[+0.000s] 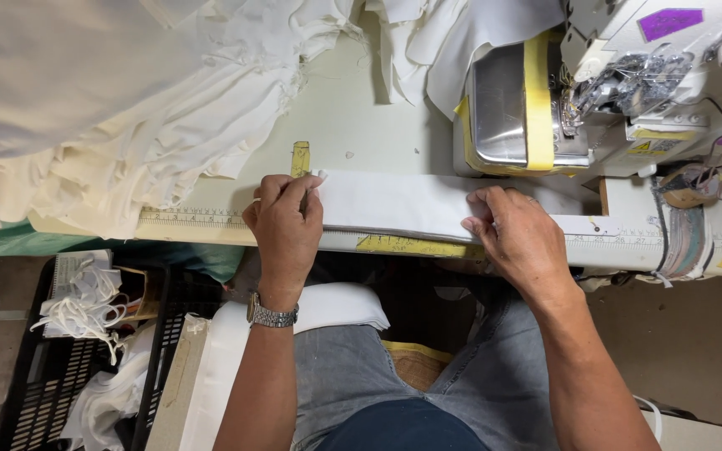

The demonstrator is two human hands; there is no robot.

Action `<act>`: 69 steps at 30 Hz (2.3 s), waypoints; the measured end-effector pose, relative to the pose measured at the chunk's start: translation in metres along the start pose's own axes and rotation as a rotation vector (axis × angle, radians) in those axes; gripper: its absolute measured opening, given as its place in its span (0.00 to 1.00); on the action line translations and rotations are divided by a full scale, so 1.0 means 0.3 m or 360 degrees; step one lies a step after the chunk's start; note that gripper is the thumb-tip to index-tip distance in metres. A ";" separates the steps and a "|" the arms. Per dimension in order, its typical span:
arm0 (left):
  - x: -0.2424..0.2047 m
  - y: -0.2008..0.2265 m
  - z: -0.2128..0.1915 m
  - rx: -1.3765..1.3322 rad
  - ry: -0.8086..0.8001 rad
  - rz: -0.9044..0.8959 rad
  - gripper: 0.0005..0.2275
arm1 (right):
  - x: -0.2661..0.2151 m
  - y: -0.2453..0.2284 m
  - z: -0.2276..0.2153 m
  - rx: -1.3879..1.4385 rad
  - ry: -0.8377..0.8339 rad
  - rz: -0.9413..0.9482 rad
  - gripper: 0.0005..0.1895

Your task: Cutting and folding white fabric or foam strips to prepare them for sewing.

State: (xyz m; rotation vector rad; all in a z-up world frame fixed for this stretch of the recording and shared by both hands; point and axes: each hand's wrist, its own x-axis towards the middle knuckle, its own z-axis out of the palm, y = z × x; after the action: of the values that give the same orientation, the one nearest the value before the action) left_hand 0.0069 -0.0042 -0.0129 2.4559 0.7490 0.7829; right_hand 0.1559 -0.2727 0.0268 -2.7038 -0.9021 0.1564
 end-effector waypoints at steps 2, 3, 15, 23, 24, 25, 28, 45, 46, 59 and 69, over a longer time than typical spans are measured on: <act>-0.004 -0.011 0.011 0.0033 0.0018 0.0011 0.07 | -0.001 -0.001 -0.001 -0.0005 0.0005 -0.0010 0.18; -0.005 -0.016 0.017 0.0066 0.0038 0.0018 0.07 | -0.002 -0.001 -0.002 -0.0011 0.0009 -0.0023 0.18; -0.107 0.521 -0.227 -0.1249 -0.0407 0.1476 0.09 | -0.002 -0.018 -0.030 0.0075 -0.0201 0.0107 0.31; 0.299 0.417 -0.039 -0.0623 0.0375 0.1015 0.05 | -0.048 0.278 0.004 0.1759 0.0650 0.0210 0.13; 0.347 0.398 0.043 -0.0545 0.0365 0.1063 0.09 | -0.027 0.315 0.016 0.2048 0.0694 0.0232 0.12; 0.314 0.450 0.081 -0.0557 0.0363 0.1079 0.09 | -0.026 0.292 -0.008 0.2046 0.0714 0.0236 0.12; 0.229 0.576 0.182 -0.0751 0.0140 0.1542 0.10 | -0.009 0.250 -0.065 0.2014 0.0711 0.0169 0.11; 0.135 0.605 0.161 -0.0814 -0.0649 0.1319 0.16 | -0.070 0.176 -0.161 0.2266 0.0729 0.0021 0.09; 0.145 0.613 0.135 -0.0816 -0.0653 0.1321 0.16 | -0.063 0.188 -0.159 0.2266 0.0732 0.0025 0.09; 0.319 0.673 0.179 -0.0346 -0.0578 0.1262 0.06 | 0.025 0.216 -0.140 0.1773 0.0887 0.0257 0.09; 0.286 0.634 0.225 -0.0307 -0.0053 0.1515 0.05 | 0.032 0.205 -0.161 0.1686 0.0899 0.0128 0.14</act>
State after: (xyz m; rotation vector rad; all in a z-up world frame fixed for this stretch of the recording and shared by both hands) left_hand 0.1764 -0.1109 0.0764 2.5630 -0.5646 1.0463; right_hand 0.2080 -0.3251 0.0542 -1.6430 -0.3553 -0.0974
